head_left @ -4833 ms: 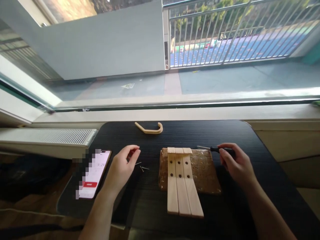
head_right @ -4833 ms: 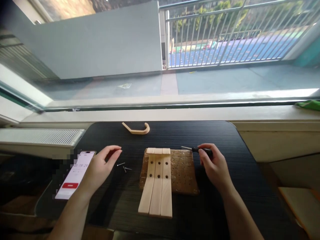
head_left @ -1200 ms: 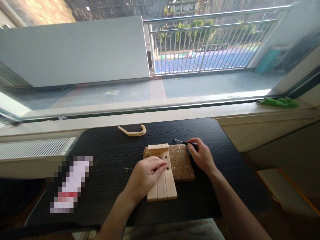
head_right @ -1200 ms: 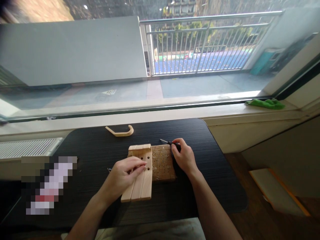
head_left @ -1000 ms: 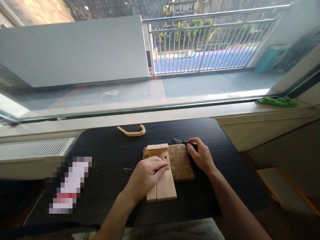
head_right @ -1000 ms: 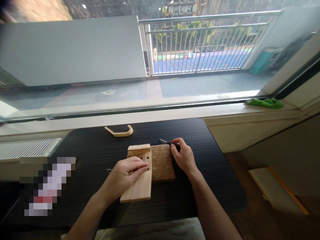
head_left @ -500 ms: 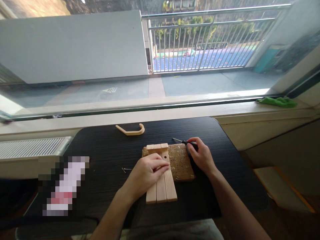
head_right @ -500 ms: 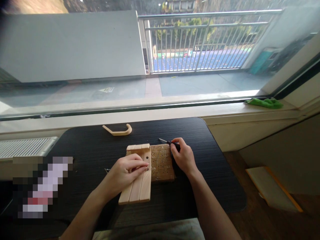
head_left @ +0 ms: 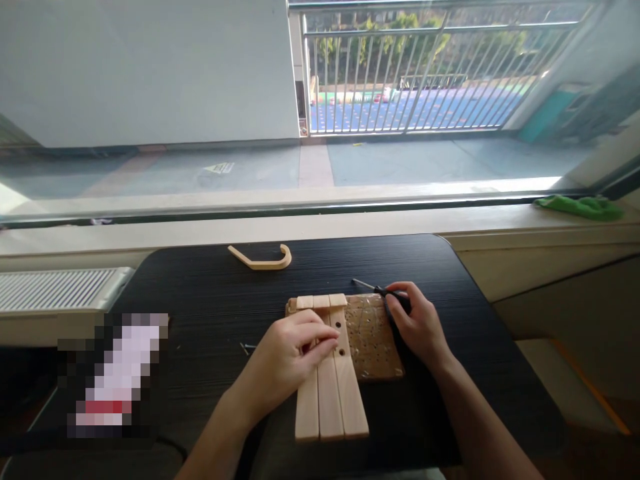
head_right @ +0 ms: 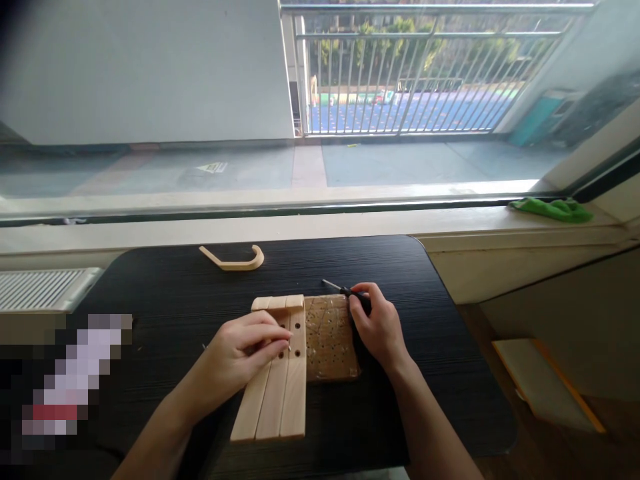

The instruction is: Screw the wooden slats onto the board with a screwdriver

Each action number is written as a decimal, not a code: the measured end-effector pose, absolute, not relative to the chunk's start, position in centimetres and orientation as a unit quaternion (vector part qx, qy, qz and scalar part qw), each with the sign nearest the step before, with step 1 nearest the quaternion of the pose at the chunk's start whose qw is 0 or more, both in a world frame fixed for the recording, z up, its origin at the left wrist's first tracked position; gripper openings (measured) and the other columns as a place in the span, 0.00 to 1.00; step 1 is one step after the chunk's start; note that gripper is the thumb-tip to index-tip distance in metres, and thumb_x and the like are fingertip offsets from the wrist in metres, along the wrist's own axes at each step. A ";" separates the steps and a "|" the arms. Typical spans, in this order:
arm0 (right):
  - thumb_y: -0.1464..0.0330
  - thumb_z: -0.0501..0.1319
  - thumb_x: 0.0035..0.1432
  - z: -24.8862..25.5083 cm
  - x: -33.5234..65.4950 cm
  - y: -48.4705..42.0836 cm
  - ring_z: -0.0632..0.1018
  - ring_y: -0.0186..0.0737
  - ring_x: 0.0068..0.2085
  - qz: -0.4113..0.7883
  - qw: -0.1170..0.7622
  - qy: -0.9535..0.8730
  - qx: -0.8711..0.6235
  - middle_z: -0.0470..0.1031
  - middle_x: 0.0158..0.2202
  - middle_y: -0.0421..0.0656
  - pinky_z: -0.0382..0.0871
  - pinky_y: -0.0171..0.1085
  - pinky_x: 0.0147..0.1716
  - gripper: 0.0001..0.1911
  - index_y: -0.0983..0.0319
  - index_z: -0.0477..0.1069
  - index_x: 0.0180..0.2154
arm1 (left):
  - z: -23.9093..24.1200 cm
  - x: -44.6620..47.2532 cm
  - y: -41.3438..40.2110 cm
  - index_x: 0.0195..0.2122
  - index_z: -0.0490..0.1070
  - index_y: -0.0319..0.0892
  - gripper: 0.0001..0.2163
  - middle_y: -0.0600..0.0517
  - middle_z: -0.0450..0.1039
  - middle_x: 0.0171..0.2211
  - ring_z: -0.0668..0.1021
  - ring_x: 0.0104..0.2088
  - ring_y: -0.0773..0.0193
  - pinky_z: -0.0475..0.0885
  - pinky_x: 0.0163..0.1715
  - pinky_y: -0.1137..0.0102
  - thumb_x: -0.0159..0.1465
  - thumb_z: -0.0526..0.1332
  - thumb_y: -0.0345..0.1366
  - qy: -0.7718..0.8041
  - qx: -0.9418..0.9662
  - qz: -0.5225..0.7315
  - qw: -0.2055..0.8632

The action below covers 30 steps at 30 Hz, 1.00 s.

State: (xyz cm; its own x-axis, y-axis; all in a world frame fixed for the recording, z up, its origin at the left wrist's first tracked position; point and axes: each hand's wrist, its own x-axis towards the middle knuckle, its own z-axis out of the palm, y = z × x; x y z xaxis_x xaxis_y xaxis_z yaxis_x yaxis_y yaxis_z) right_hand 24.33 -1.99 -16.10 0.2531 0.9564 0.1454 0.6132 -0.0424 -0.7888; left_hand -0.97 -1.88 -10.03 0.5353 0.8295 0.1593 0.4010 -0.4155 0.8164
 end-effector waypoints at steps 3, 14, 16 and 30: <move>0.58 0.56 0.59 -16.1 24.4 -2.1 0.79 0.44 0.32 0.223 0.389 -0.569 -0.689 0.79 0.31 0.44 0.69 0.40 0.33 0.12 0.58 0.70 0.39 | -10.1 -0.7 -1.9 0.36 0.80 0.41 0.06 0.51 0.76 0.32 0.77 0.31 0.67 0.72 0.34 0.74 0.65 0.63 0.31 0.385 0.797 0.282 0.371; 0.59 0.57 0.59 -16.1 24.4 -2.3 0.79 0.45 0.33 0.240 0.395 -0.550 -0.696 0.78 0.33 0.44 0.69 0.41 0.34 0.12 0.58 0.69 0.42 | -10.4 -0.2 -1.7 0.36 0.79 0.41 0.05 0.52 0.77 0.31 0.77 0.32 0.67 0.72 0.36 0.73 0.65 0.62 0.31 0.363 0.824 0.262 0.347; 0.59 0.58 0.59 -16.2 24.3 -2.2 0.79 0.45 0.34 0.240 0.401 -0.543 -0.698 0.78 0.33 0.44 0.68 0.42 0.34 0.12 0.58 0.69 0.42 | -10.4 -0.1 -1.8 0.36 0.79 0.41 0.06 0.51 0.77 0.32 0.78 0.32 0.67 0.72 0.36 0.73 0.66 0.62 0.31 0.355 0.833 0.256 0.339; 0.55 0.57 0.63 -11.4 23.4 -3.4 0.64 0.31 0.17 0.248 0.562 -0.486 -0.621 0.65 0.19 0.33 0.57 0.30 0.13 0.14 0.59 0.69 0.37 | -10.3 0.1 -1.9 0.34 0.77 0.41 0.04 0.51 0.78 0.32 0.77 0.34 0.63 0.71 0.39 0.68 0.64 0.63 0.31 0.359 0.847 0.229 0.318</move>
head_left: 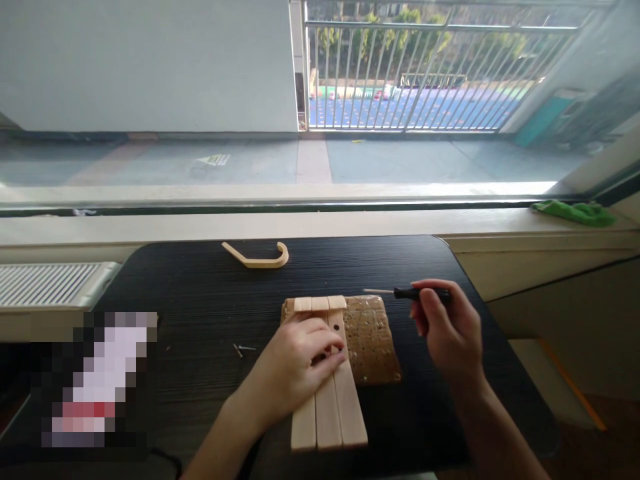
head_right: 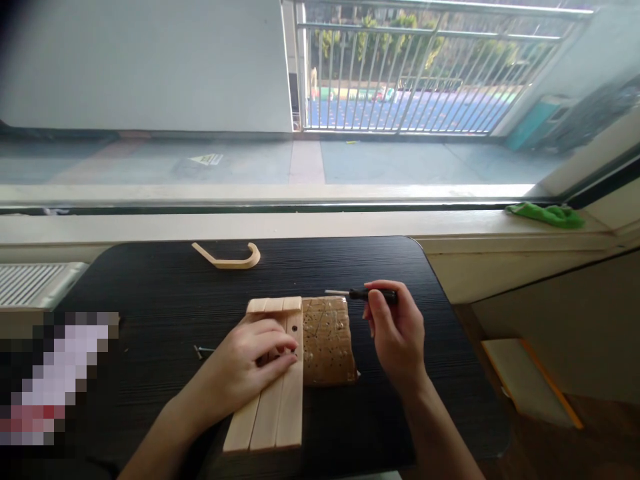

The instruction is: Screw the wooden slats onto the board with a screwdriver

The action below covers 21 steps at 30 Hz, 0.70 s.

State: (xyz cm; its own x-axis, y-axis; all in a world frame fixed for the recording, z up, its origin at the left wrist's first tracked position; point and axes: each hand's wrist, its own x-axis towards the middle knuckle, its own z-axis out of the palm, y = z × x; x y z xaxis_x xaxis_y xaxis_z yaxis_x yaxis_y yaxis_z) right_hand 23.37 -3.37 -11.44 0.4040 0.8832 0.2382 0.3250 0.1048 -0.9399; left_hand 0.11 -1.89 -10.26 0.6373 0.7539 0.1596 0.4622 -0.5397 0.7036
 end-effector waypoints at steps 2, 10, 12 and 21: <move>0.56 0.58 0.63 -9.8 23.0 -4.1 0.65 0.31 0.17 0.274 0.615 -0.458 -0.581 0.64 0.18 0.34 0.55 0.29 0.13 0.13 0.58 0.69 0.35 | -10.3 0.1 -1.8 0.34 0.77 0.41 0.04 0.51 0.78 0.32 0.77 0.34 0.63 0.71 0.39 0.68 0.64 0.63 0.31 0.361 0.844 0.225 0.325; 0.68 0.55 0.66 -7.6 21.3 -6.4 0.64 0.29 0.19 0.265 0.503 -0.642 -0.514 0.66 0.23 0.34 0.57 0.30 0.16 0.05 0.55 0.69 0.38 | -10.3 0.2 -1.8 0.33 0.78 0.41 0.03 0.50 0.79 0.33 0.77 0.35 0.62 0.71 0.38 0.69 0.63 0.64 0.31 0.361 0.844 0.210 0.335; 0.70 0.55 0.65 -7.3 21.0 -6.2 0.66 0.29 0.21 0.232 0.470 -0.690 -0.499 0.68 0.24 0.34 0.58 0.30 0.18 0.05 0.55 0.68 0.37 | -10.4 0.1 -1.7 0.34 0.78 0.41 0.03 0.50 0.79 0.33 0.78 0.35 0.61 0.71 0.38 0.69 0.62 0.64 0.31 0.357 0.844 0.211 0.339; 0.72 0.54 0.62 -6.8 20.5 -5.3 0.67 0.31 0.18 0.147 0.427 -0.733 -0.509 0.68 0.20 0.34 0.59 0.32 0.17 0.07 0.57 0.65 0.32 | -10.4 0.2 -1.6 0.33 0.79 0.41 0.04 0.50 0.79 0.33 0.78 0.35 0.62 0.71 0.37 0.70 0.63 0.63 0.32 0.346 0.846 0.207 0.348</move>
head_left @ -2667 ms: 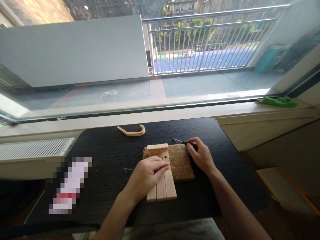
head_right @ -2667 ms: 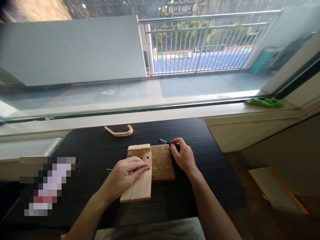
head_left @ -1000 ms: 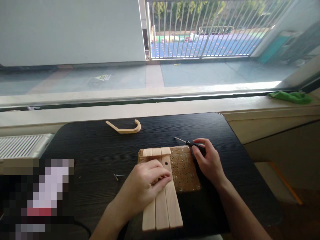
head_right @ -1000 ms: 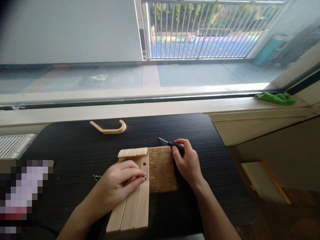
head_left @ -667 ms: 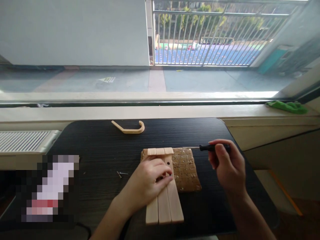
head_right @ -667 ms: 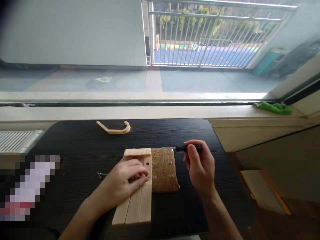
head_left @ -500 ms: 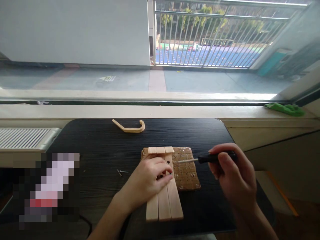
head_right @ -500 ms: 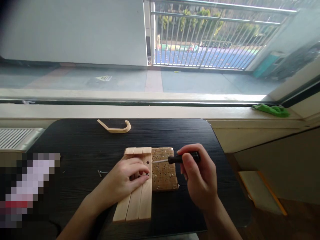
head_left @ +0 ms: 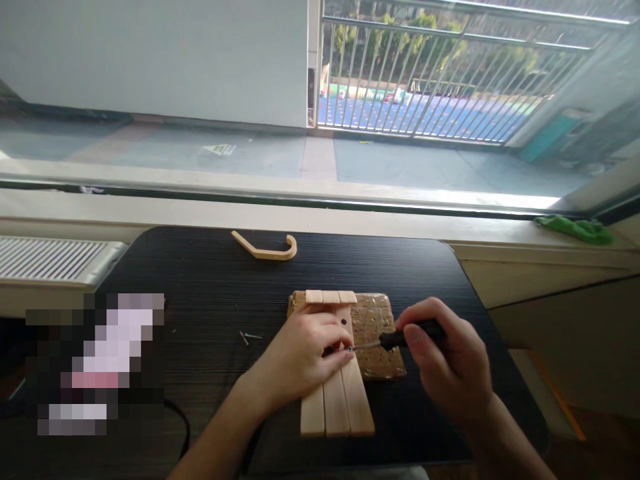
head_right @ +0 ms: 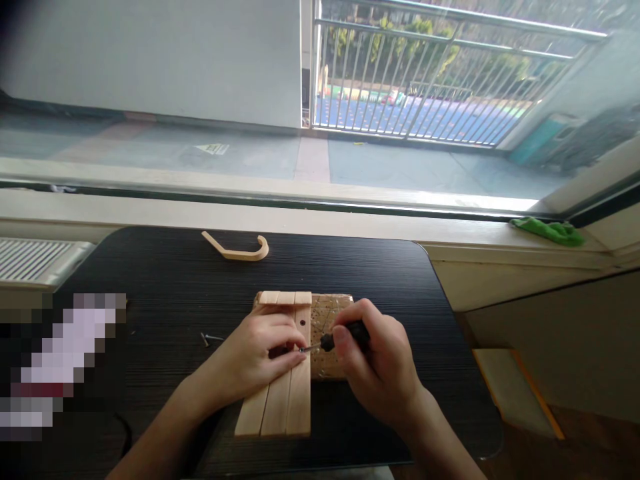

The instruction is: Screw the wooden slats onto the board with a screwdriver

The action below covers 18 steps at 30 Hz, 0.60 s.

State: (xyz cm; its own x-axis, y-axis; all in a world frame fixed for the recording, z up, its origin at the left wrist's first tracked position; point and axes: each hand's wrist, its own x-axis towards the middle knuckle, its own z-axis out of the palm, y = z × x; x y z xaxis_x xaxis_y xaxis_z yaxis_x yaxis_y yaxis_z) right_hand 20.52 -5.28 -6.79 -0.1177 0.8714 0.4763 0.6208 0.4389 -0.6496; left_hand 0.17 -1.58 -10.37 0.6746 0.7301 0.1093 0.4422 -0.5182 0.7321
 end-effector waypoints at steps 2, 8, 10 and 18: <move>0.72 0.54 0.61 -6.8 20.4 -5.2 0.66 0.30 0.18 0.145 0.421 -0.738 -0.507 0.67 0.20 0.34 0.58 0.32 0.17 0.07 0.57 0.65 0.31 | -10.4 0.2 -1.6 0.33 0.78 0.41 0.04 0.50 0.79 0.33 0.78 0.35 0.62 0.71 0.37 0.70 0.63 0.63 0.32 0.348 0.847 0.206 0.345; 0.73 0.54 0.61 -6.9 20.3 -5.1 0.66 0.29 0.18 0.129 0.407 -0.756 -0.497 0.67 0.20 0.33 0.58 0.31 0.17 0.06 0.57 0.65 0.32 | -10.4 0.2 -1.6 0.32 0.78 0.40 0.04 0.51 0.79 0.33 0.78 0.35 0.63 0.69 0.36 0.71 0.63 0.64 0.32 0.345 0.851 0.204 0.339; 0.73 0.54 0.61 -6.8 20.4 -5.0 0.67 0.29 0.18 0.119 0.401 -0.759 -0.499 0.68 0.19 0.33 0.59 0.31 0.17 0.06 0.57 0.64 0.31 | -10.4 0.2 -1.6 0.32 0.78 0.40 0.04 0.51 0.79 0.33 0.78 0.34 0.63 0.69 0.36 0.71 0.63 0.63 0.32 0.340 0.854 0.208 0.335; 0.74 0.54 0.60 -6.1 20.5 -4.4 0.65 0.28 0.17 0.137 0.371 -0.785 -0.477 0.67 0.19 0.32 0.56 0.30 0.16 0.07 0.57 0.63 0.31 | -10.5 0.1 -1.5 0.33 0.78 0.41 0.05 0.51 0.78 0.32 0.78 0.33 0.64 0.68 0.36 0.71 0.63 0.63 0.32 0.335 0.857 0.212 0.329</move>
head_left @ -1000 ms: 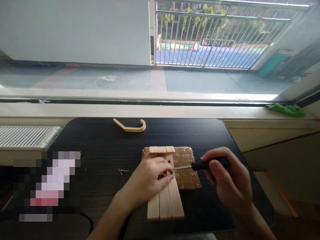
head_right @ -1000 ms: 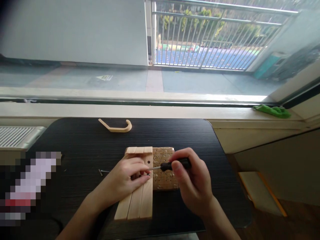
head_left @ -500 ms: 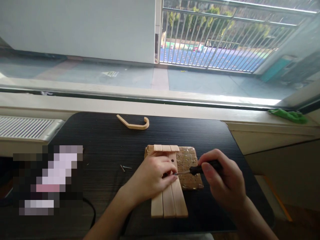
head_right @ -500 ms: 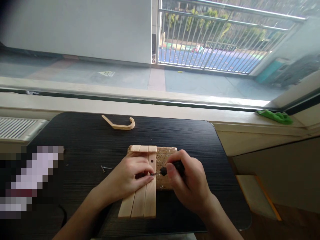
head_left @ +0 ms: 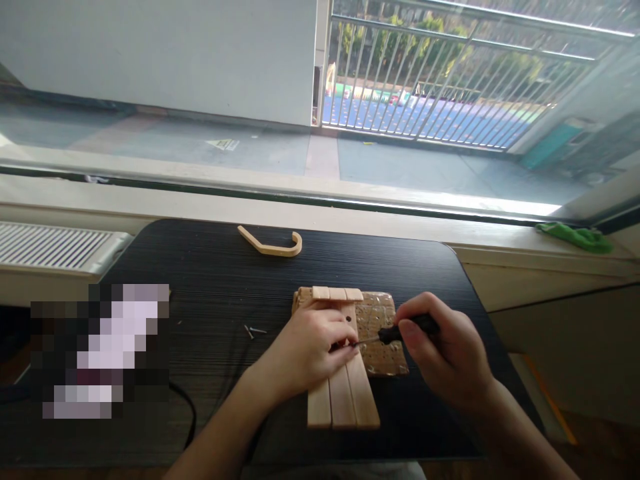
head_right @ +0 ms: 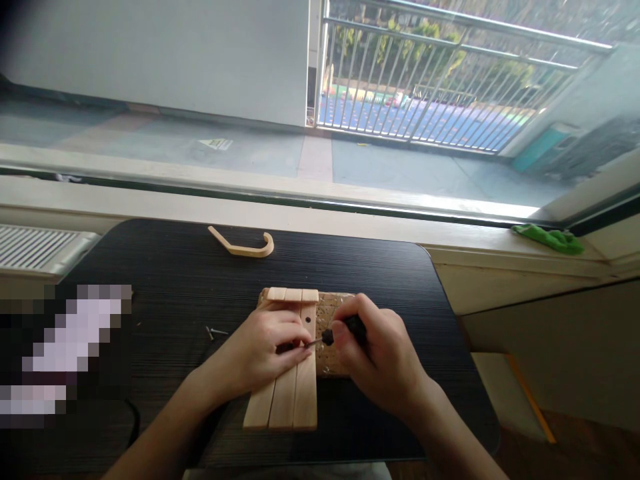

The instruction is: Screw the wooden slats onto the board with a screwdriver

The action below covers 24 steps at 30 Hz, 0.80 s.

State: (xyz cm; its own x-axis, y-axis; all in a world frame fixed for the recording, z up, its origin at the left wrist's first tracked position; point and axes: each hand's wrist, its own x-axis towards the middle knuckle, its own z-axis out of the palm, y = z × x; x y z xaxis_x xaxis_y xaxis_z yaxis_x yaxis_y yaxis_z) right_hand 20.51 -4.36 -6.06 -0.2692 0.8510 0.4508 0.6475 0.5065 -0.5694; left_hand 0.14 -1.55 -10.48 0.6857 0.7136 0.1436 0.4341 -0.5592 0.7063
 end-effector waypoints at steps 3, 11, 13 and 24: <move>0.74 0.54 0.60 -5.4 20.3 -4.0 0.64 0.27 0.17 0.164 0.341 -0.800 -0.466 0.66 0.20 0.32 0.55 0.29 0.17 0.06 0.58 0.63 0.32 | -10.4 0.1 -1.5 0.32 0.78 0.41 0.05 0.51 0.78 0.32 0.77 0.33 0.64 0.68 0.35 0.71 0.63 0.63 0.32 0.334 0.857 0.205 0.336; 0.74 0.54 0.60 -3.3 19.0 -3.2 0.61 0.28 0.20 0.160 0.247 -0.870 -0.395 0.64 0.21 0.33 0.53 0.30 0.21 0.05 0.61 0.63 0.31 | -10.5 0.1 -1.4 0.31 0.78 0.39 0.06 0.51 0.78 0.33 0.76 0.34 0.65 0.67 0.35 0.72 0.64 0.62 0.32 0.324 0.855 0.205 0.349; 0.74 0.54 0.60 -3.4 19.0 -3.1 0.61 0.28 0.21 0.166 0.236 -0.879 -0.380 0.64 0.21 0.34 0.53 0.31 0.21 0.05 0.61 0.64 0.32 | -10.5 0.1 -1.4 0.32 0.78 0.39 0.06 0.51 0.78 0.34 0.76 0.35 0.64 0.67 0.37 0.72 0.64 0.62 0.32 0.326 0.852 0.202 0.356; 0.73 0.53 0.59 -4.0 19.3 -3.2 0.56 0.27 0.19 0.168 0.254 -0.871 -0.385 0.59 0.18 0.31 0.48 0.31 0.20 0.05 0.61 0.63 0.31 | -6.9 -1.7 -1.6 0.45 0.77 0.43 0.11 0.52 0.79 0.39 0.77 0.38 0.63 0.68 0.38 0.72 0.62 0.65 0.40 0.369 0.787 0.197 0.453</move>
